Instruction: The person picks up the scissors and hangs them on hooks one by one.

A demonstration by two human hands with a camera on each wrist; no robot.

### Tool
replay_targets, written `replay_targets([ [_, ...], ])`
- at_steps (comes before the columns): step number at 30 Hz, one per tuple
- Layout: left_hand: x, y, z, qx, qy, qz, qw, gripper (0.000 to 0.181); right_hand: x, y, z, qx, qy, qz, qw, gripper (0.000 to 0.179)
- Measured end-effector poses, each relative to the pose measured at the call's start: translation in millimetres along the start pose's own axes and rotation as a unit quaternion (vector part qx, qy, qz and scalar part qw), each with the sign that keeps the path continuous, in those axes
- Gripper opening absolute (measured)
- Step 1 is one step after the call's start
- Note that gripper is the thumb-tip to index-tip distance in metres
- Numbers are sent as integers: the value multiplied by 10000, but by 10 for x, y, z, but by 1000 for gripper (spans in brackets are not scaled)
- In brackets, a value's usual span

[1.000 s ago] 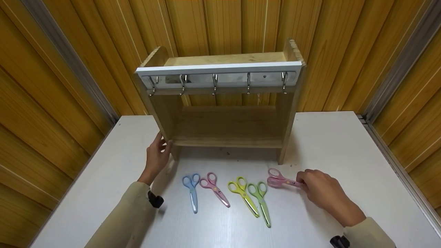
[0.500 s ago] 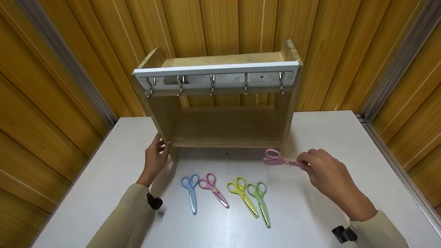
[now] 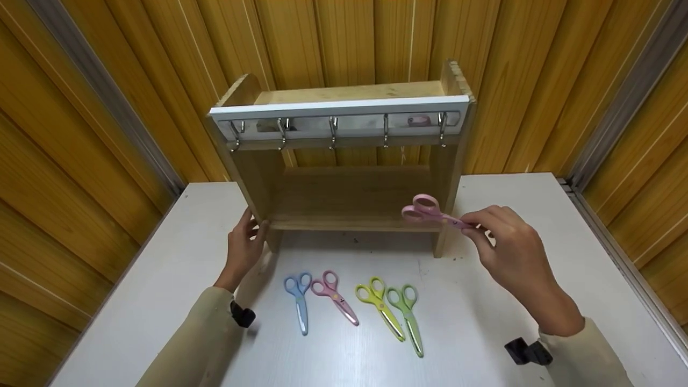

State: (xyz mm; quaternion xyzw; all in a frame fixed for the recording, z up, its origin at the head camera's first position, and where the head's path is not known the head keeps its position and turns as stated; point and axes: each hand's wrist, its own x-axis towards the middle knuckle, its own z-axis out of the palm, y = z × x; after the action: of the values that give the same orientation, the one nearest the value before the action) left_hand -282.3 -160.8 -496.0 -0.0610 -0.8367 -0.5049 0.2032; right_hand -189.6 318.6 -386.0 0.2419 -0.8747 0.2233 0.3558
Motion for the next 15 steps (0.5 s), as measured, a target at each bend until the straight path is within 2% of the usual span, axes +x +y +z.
replay_targets([
  [4,1,0,5,59,-8,2,10000,62,96,-43,11,236,427,139,9987,33],
  [8,6,3,2,91,-10,-72,9999,64,201,-111,21,630,660,475,9947,34],
  [15,11,9,4,90,-37,-142,9999,65,344,-194,60,1468,926,1215,9773,26],
])
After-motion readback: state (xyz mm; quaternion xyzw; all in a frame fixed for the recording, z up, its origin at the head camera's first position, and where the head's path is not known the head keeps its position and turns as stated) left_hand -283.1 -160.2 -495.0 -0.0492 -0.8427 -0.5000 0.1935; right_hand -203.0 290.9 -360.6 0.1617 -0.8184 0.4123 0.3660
